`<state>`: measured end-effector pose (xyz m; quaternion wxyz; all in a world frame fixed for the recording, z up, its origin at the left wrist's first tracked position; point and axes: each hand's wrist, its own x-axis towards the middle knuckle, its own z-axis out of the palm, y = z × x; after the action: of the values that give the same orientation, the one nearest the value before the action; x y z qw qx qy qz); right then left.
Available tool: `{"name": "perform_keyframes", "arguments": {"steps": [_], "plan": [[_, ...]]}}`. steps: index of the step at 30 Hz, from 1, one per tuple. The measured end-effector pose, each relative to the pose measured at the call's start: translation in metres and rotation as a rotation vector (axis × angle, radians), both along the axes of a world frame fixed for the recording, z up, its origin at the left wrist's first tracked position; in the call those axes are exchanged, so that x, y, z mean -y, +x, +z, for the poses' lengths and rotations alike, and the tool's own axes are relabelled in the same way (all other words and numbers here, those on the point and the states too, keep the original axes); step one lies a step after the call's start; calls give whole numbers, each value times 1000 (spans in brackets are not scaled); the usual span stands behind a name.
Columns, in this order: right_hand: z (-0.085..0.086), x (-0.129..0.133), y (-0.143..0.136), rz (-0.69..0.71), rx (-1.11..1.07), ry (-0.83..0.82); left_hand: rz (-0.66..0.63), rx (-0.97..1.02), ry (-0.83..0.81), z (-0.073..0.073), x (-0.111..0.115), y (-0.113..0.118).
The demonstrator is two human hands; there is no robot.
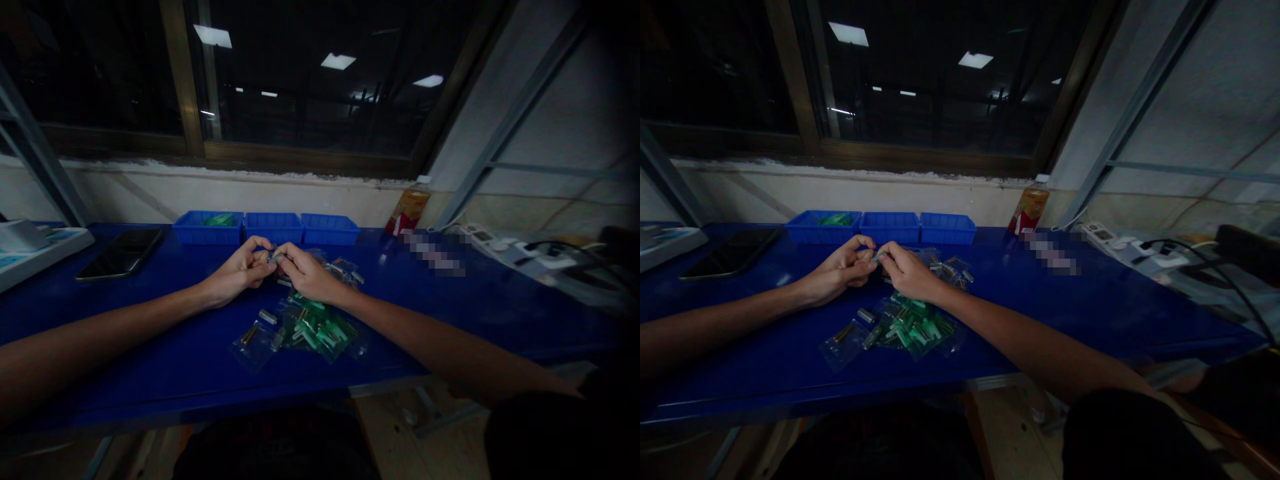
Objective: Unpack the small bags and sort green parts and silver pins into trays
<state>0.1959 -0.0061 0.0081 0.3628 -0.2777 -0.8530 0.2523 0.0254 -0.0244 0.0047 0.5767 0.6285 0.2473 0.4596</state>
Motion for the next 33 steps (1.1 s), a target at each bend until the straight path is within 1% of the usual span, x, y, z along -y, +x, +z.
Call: {"name": "perform_keyframes", "arguments": {"steps": [5,10,15,21,26,30,33], "plan": [[-4,-2,-3,8,-34,-34,-7,-7,3,0,0,-1],[-5,-3,-3,23,-36,-42,20,-1,14,1,2,1],[-7,-5,-3,39,-15,-7,1,42,25,2,2,3],[-7,-4,-3,13,-36,36,-26,46,-6,0,1,4],[-7,-3,-3,-12,-36,36,41,11,23,-3,0,2],[-6,-3,-4,-28,-32,14,57,-9,39,-2,0,3],[-5,-3,-4,-34,-27,-2,106,-25,80,-1,1,4]]}}
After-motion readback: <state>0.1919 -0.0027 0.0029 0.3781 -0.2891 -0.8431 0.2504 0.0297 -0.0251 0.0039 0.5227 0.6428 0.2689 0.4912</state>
